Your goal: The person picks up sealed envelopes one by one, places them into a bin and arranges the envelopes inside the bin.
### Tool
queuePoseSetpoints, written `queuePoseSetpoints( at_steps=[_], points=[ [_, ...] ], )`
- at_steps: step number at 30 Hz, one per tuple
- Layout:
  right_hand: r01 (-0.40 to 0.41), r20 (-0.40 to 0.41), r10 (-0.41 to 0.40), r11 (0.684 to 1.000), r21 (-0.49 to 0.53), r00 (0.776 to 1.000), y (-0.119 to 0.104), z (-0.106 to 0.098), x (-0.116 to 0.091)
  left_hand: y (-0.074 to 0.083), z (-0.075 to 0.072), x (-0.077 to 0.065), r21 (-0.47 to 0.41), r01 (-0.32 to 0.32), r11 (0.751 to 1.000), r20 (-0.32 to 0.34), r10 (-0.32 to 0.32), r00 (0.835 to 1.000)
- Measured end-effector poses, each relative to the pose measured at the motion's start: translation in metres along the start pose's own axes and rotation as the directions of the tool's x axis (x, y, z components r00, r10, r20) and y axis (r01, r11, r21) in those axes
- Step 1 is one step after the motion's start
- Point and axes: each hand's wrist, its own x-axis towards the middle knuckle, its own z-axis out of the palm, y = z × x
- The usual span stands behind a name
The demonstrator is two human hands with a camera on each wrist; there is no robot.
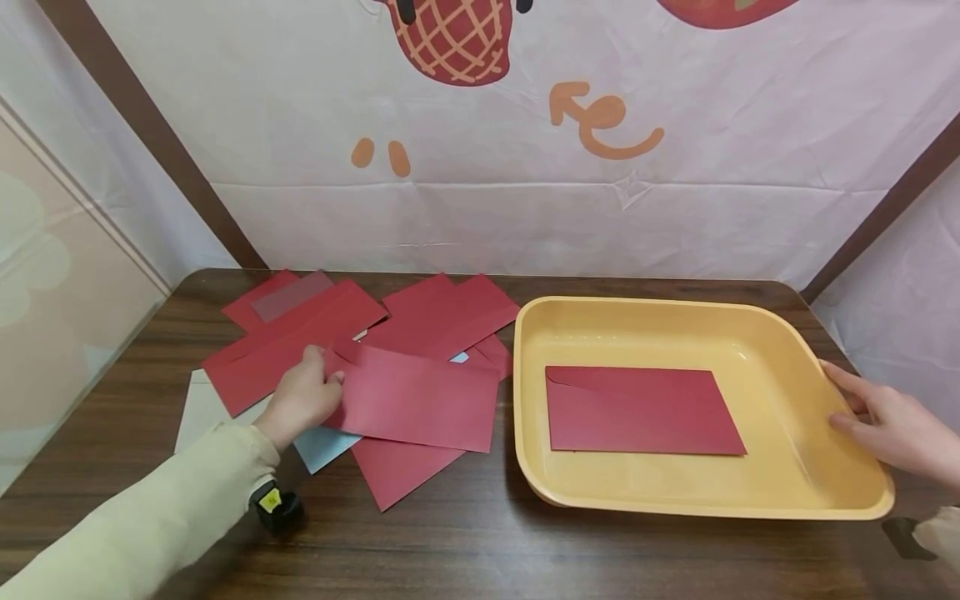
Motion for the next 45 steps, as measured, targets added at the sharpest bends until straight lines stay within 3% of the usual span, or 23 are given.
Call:
queuePoseSetpoints(
  at_steps=[13, 21, 36, 45],
  points=[
    [0.037, -0.031, -0.037, 0.999, -0.005, 0.999, 0.002, 0.003, -0.001, -0.001, -0.002, 0.0, -0.159, 0.07, 0.985, -0.028, -0.075, 0.997],
    [0.017, -0.026, -0.017, 1.0, -0.004, 1.0, 0.0, 0.002, -0.002, 0.002, -0.011, 0.0, -0.236, 0.081, 0.968, -0.056, -0.096, 0.994],
    [0.008, -0.021, -0.008, 1.0, 0.005, 1.0, 0.002, 0.003, -0.001, 0.005, -0.024, -0.001, -0.357, 0.135, 0.924, -0.006, -0.147, 0.989],
    [0.019, -0.023, -0.02, 1.0, -0.014, 1.0, 0.007, 0.003, 0.0, 0.013, -0.025, -0.001, -0.368, 0.163, 0.915, 0.02, -0.168, 0.986]
  ],
)
